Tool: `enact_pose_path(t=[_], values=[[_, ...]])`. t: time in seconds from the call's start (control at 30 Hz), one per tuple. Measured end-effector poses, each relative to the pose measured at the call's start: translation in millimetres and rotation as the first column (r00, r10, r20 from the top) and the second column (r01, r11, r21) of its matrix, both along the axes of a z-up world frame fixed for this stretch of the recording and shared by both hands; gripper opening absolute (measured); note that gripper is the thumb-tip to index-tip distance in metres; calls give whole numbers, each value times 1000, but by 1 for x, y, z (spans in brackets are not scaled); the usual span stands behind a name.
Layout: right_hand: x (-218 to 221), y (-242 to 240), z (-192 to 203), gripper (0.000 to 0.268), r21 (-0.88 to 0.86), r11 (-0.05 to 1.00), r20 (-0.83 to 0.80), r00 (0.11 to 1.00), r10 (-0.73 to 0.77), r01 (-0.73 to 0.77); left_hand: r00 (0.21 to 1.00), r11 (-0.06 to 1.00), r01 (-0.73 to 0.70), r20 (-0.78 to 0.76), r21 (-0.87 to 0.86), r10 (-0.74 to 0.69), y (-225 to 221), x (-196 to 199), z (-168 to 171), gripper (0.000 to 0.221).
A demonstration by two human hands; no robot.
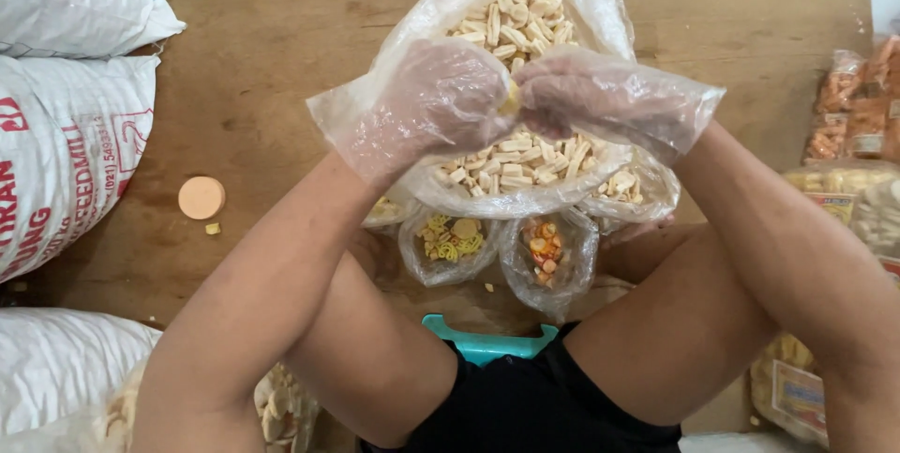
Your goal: The person sorts pale, cylindrical snack pieces from a large plastic bag into smaller clear plastic bags. They use gloved hands to scoop and transfer the snacks, occasionally adjusting the bags. The task continues throughout the clip with repetitive scooping and placing motions.
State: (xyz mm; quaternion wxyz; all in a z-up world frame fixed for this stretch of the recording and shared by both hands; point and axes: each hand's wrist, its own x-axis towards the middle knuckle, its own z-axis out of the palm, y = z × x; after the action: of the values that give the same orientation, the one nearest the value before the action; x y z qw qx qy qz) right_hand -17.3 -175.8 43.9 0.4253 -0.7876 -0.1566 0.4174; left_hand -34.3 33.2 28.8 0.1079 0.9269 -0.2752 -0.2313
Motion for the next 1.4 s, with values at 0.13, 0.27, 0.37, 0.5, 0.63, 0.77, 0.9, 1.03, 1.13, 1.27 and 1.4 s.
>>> enact_pose_path(t=[0.13, 0.27, 0.37, 0.5, 0.63, 0.77, 0.9, 1.03, 1.13, 1.27, 1.4], values=[[1, -12, -4, 40, 310, 939, 35, 989, 142, -146, 986, 997, 67, 149, 41, -72, 3, -6, 22, 47], [11, 12, 6, 38, -495, 857, 195, 942, 272, -145, 984, 992, 59, 162, 113, -77, 15, -5, 41, 53], [24, -11, -55, 37, -610, 776, 260, 884, 389, -162, 981, 988, 64, 172, 144, -88, 24, 1, 54, 58], [30, -1, -103, 42, -718, 675, 238, 851, 468, -170, 981, 983, 58, 173, 174, -88, 34, -1, 55, 63], [44, -3, -150, 36, -750, 631, 267, 782, 563, -198, 995, 989, -86, 55, 123, 80, 53, -3, 53, 58], [40, 4, -132, 34, -784, 594, 276, 756, 594, -181, 936, 938, -340, -74, 60, 344, 84, -15, 60, 61], [52, 3, -146, 37, -789, 597, 275, 786, 554, -145, 833, 845, -535, -167, 5, 528, 103, -19, 58, 72], [51, 12, -124, 46, -846, 509, 208, 781, 589, -159, 859, 886, -288, -312, 363, 407, 113, -12, 12, 63], [56, 11, -120, 54, -880, 449, 181, 762, 621, -157, 894, 861, -129, -317, 491, 315, 117, -11, -15, 76], [45, 5, -92, 58, -865, 472, 154, 803, 576, -173, 942, 795, 33, -286, 606, 178, 125, -11, -66, 88], [34, 24, -28, 66, -864, 435, 78, 786, 613, -254, 957, 823, 30, -254, 567, 141, 110, -7, -40, 81]])
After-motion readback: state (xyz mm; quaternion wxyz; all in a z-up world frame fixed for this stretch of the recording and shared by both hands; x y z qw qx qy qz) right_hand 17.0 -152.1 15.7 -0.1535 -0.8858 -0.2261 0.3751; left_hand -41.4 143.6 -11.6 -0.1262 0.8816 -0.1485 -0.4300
